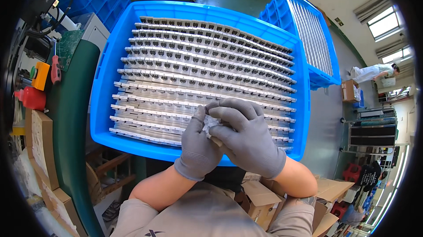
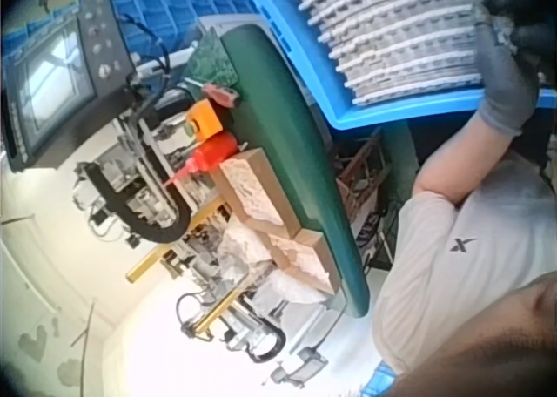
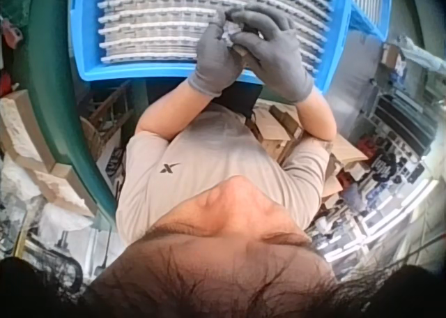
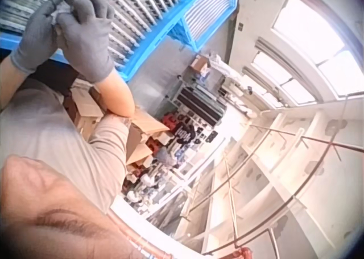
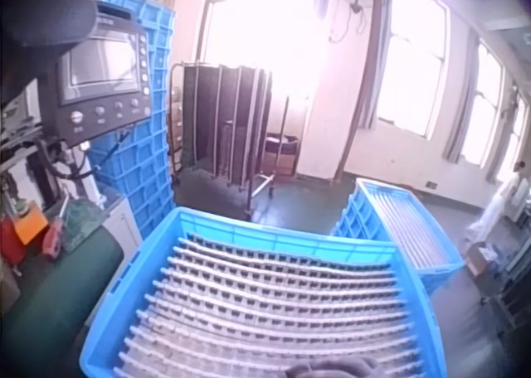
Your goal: The person sorts small white rectangular components from a blue tray into a cardboard box. They pick up handfuls of the items, separate them, and place them into the box while wearing grey gloves.
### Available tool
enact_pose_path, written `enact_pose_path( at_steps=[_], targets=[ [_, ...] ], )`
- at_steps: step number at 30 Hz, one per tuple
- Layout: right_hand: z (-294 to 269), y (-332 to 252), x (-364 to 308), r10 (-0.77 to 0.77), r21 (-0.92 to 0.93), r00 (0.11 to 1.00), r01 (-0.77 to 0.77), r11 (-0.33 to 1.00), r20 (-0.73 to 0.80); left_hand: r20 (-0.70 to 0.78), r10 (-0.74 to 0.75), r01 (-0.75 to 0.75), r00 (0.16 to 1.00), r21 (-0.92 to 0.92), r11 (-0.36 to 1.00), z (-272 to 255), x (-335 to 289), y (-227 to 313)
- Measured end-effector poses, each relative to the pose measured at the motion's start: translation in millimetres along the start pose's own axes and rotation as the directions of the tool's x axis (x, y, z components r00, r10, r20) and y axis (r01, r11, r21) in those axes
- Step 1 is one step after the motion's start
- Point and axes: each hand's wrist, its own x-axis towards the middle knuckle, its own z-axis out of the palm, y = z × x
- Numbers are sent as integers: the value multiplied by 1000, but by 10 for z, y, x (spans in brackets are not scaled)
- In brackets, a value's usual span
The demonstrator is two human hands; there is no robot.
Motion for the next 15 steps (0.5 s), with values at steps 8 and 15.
enact_pose_path(
  at_steps=[8,15],
  targets=[
    [-3,452,72,108,100,963,-86,991,-245,-97,-15,12,995,-34,999,-10,6,13],
    [438,953,86,216,-16,959,-223,975,-185,-95,12,-6,995,59,998,18,-50,168]
  ],
)
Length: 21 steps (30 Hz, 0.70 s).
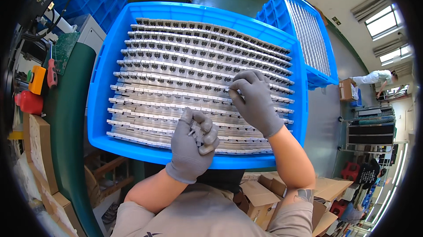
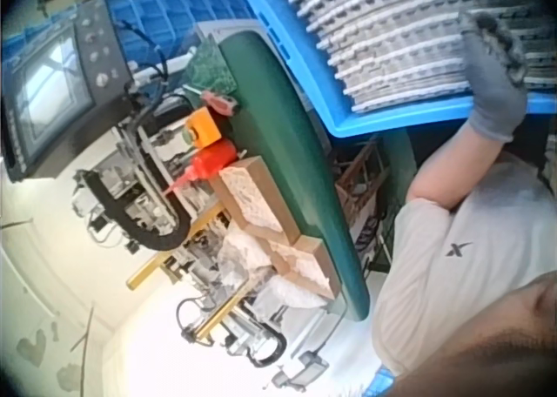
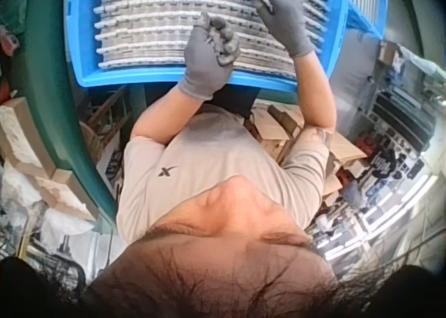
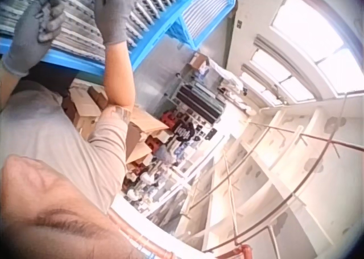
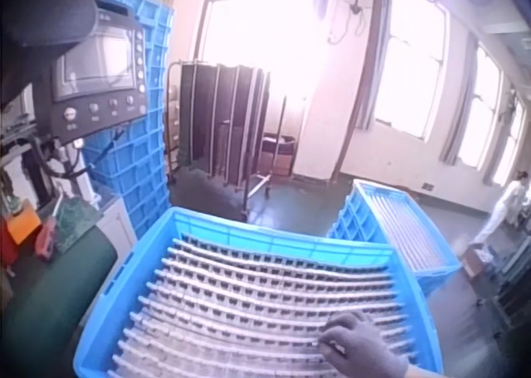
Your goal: The person sorts small white rectangular components from a blue tray into a cardboard box. They pick up handfuls of the items, separate them, and place them into the box while wearing grey gloves.
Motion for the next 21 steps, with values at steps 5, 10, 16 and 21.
enact_pose_path(
  at_steps=[5,10,16,21],
  targets=[
    [84,56,0,-5,-55,1000,6,998,14,1,-6,6,1000,53,999,12,-10,13],
    [78,78,-9,-4,-64,1000,5,998,12,29,-4,3,1000,36,999,-23,-4,-6],
    [56,48,2,-35,-150,998,42,988,51,18,-3,2,1000,27,1000,-7,-7,-11],
    [50,22,0,-40,-236,996,58,970,81,21,2,-3,1000,42,999,-12,0,-19]
  ],
)
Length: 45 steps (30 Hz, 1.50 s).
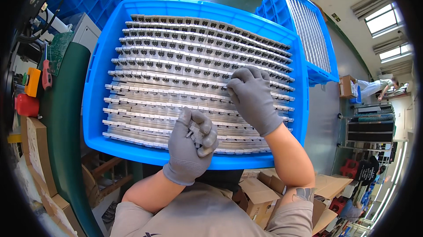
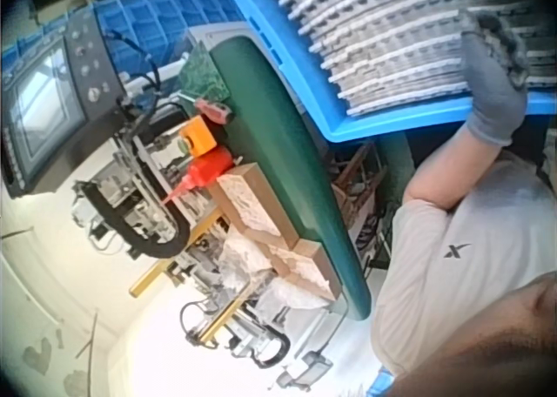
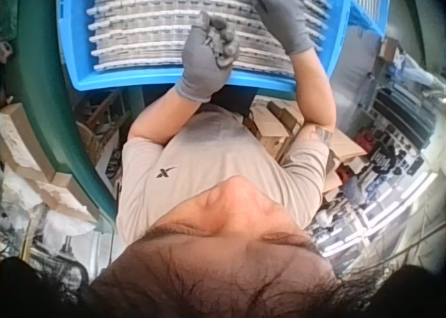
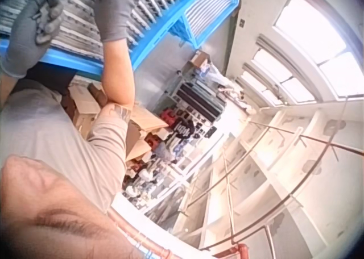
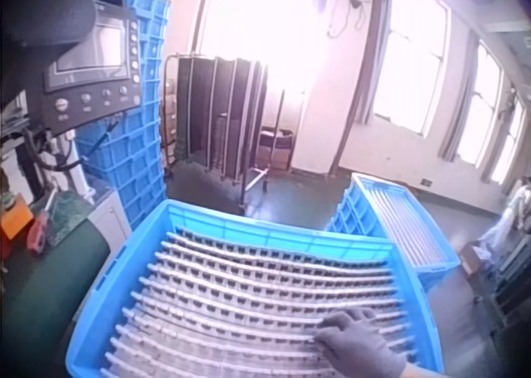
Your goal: The person sorts small white rectangular components from a blue tray into a cardboard box. They pick up handfuls of the items, separate them, and place them into the box while wearing grey gloves.
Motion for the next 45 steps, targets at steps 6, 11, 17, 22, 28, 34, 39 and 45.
enact_pose_path(
  at_steps=[6,11,17,22,28,34,39,45],
  targets=[
    [-106,-8,-31,-7,48,1000,8,999,-26,4,10,-10,1000,0,1000,9,-4,-1],
    [-164,-79,-33,11,127,995,2,992,-100,40,-6,9,999,-64,998,-40,4,6],
    [-648,-484,-42,-106,439,990,139,888,-98,-13,61,-62,998,-124,990,-37,41,-37],
    [-721,-689,-135,-200,352,978,168,921,55,32,130,-130,991,-10,991,-15,29,-61],
    [-693,-709,-164,-207,235,973,180,955,98,59,105,-96,993,-134,986,-27,68,-71],
    [-624,-651,-207,-213,259,977,208,943,-8,169,230,-272,958,295,916,-104,51,-67],
    [-599,-615,-169,-208,352,974,228,908,-94,391,338,-495,856,808,319,-125,31,-42],
    [-552,-684,-95,-274,225,952,299,928,-136,315,285,-401,905,854,330,-171,36,-71]
  ],
)
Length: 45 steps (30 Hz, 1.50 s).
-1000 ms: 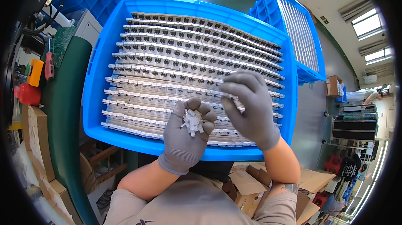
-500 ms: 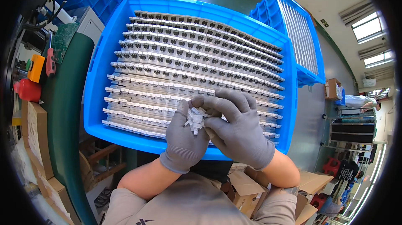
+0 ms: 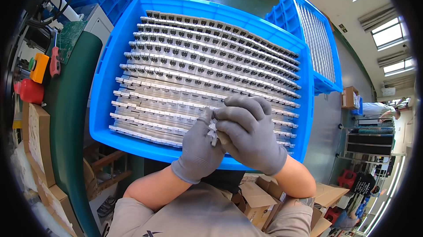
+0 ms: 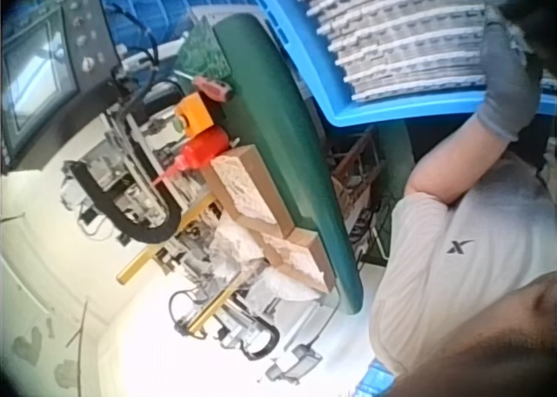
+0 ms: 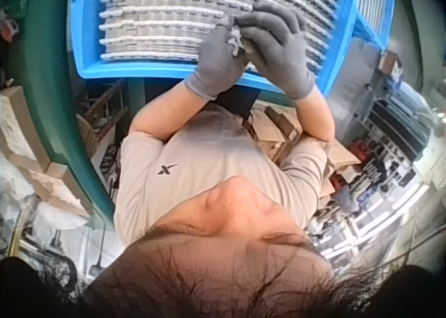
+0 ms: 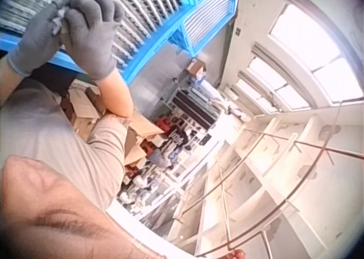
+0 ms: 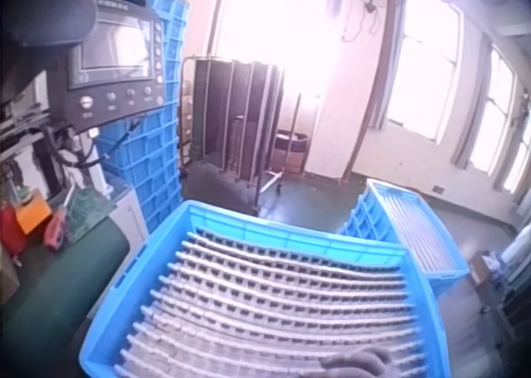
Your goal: The person sorts small white rectangular components from a blue tray into a cardboard box. They pick up handfuls of the items, separate them, and place them into the box while wearing grey gloves.
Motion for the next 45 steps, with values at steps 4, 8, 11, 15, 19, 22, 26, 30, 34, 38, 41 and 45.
enact_pose_path(
  at_steps=[4,8,11,15,19,22,26,30,34,38,41,45],
  targets=[
    [-34,-45,31,-10,-71,1000,12,997,30,-17,-51,48,999,-168,985,56,35,-221],
    [-67,-36,31,58,67,996,-62,996,61,142,-254,258,957,-819,512,54,66,57],
    [-38,-41,8,105,148,994,-110,983,42,76,-243,235,967,-627,743,76,55,-10],
    [-20,-66,-1,123,136,992,-116,984,-42,73,-332,280,940,-720,635,101,57,68],
    [-12,-61,20,82,80,996,-81,993,-17,106,-357,316,928,-734,602,86,53,117],
    [1,-88,36,93,73,996,-93,993,4,50,-325,267,945,-691,671,102,42,62],
    [-40,-84,34,140,115,990,-136,984,-26,59,-358,291,932,-710,641,67,28,125],
    [-32,182,34,278,160,953,-257,953,-122,115,-456,368,882,-774,515,57,45,221],
    [196,614,28,343,120,937,-333,935,-70,104,-446,367,889,-746,555,79,39,257],
    [438,739,-9,329,53,944,-329,943,-3,146,-432,390,890,-735,555,57,29,249],
    [500,770,-19,311,15,950,-311,950,9,152,-420,389,895,-726,566,58,24,228],
    [497,793,-48,278,-36,960,-277,960,15,169,-403,385,900,-741,549,62,19,226]
  ],
)
